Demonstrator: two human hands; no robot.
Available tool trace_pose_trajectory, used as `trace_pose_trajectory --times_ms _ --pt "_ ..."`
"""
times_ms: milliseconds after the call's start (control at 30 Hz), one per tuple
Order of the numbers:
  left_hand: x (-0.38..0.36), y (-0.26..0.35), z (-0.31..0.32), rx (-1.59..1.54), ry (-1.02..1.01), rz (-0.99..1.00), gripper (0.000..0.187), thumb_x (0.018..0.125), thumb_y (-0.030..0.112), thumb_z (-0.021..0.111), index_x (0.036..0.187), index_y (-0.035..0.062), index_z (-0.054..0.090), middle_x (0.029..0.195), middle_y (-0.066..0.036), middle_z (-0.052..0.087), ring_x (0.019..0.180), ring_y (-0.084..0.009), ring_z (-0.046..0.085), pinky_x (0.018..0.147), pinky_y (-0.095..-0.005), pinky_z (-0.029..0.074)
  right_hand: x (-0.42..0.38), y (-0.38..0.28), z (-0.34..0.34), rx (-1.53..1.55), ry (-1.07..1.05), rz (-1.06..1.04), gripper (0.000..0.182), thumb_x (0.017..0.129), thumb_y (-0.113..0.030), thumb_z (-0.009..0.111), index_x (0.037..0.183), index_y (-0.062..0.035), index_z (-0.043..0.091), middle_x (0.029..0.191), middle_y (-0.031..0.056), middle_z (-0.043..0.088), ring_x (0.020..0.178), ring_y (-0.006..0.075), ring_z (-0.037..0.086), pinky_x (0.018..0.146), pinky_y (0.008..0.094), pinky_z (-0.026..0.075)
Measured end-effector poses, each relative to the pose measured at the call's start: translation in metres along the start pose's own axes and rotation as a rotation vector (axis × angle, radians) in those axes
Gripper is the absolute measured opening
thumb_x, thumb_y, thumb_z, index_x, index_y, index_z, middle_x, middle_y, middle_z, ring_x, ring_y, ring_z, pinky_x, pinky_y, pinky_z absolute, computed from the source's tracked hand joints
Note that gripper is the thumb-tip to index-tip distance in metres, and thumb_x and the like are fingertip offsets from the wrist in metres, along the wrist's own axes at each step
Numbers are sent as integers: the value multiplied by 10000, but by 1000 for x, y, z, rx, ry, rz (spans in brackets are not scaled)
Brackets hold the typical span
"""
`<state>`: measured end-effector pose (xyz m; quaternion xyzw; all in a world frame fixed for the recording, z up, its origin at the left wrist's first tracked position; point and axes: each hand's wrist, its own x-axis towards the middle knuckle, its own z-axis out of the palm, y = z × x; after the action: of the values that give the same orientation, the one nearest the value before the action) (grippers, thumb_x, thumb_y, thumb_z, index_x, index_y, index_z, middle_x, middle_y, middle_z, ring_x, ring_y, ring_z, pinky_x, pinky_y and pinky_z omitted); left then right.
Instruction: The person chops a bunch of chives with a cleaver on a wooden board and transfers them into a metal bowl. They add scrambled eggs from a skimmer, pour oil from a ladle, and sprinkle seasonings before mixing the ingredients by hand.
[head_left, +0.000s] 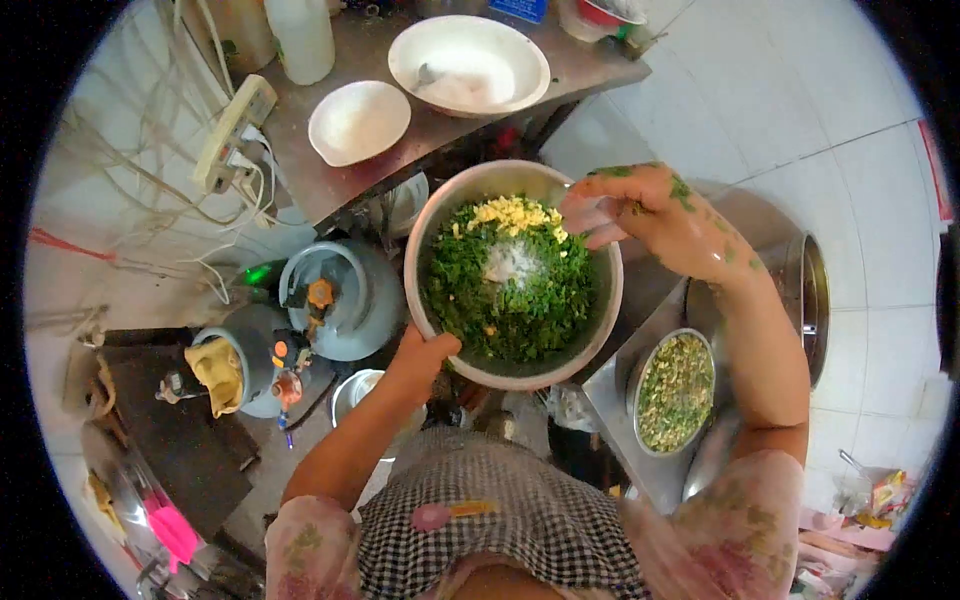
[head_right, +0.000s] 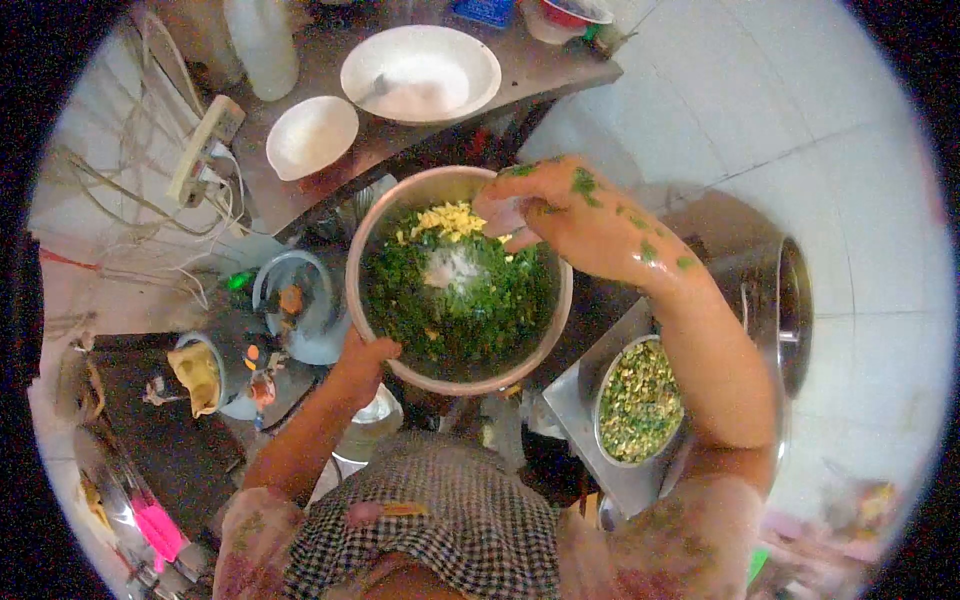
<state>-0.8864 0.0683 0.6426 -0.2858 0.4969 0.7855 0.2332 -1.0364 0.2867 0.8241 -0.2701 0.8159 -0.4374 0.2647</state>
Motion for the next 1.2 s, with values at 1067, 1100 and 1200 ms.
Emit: trace_pose_trajectory --times_ms 1067,1100,1200 --pt "-112 -75 -2 157 98 -60 462 665 28 601 1104 69 466 912 -60 550 847 -219 537 734 -355 453 -168 69 195 -844 -19 -47 356 684 -182 576 1036 -135 604 1071 77 552 1064 260 493 806 408 426" --pt "-128 -75 8 258 132 -142 448 677 30 580 1108 65 462 939 -65 546 859 -223 536 742 -367 454 -187 72 206 -745 -123 -20 415 653 -190 611 1065 -143 592 1102 71 544 1096 272 467 828 410 414" --pt "-157 -109 14 251 55 -115 462 681 25 563 1131 58 460 965 -66 544 876 -221 534 752 -377 452 -246 72 229 -623 167 -173 438 689 -195 628 1122 -155 580 1197 82 507 1131 311 455 843 411 392"
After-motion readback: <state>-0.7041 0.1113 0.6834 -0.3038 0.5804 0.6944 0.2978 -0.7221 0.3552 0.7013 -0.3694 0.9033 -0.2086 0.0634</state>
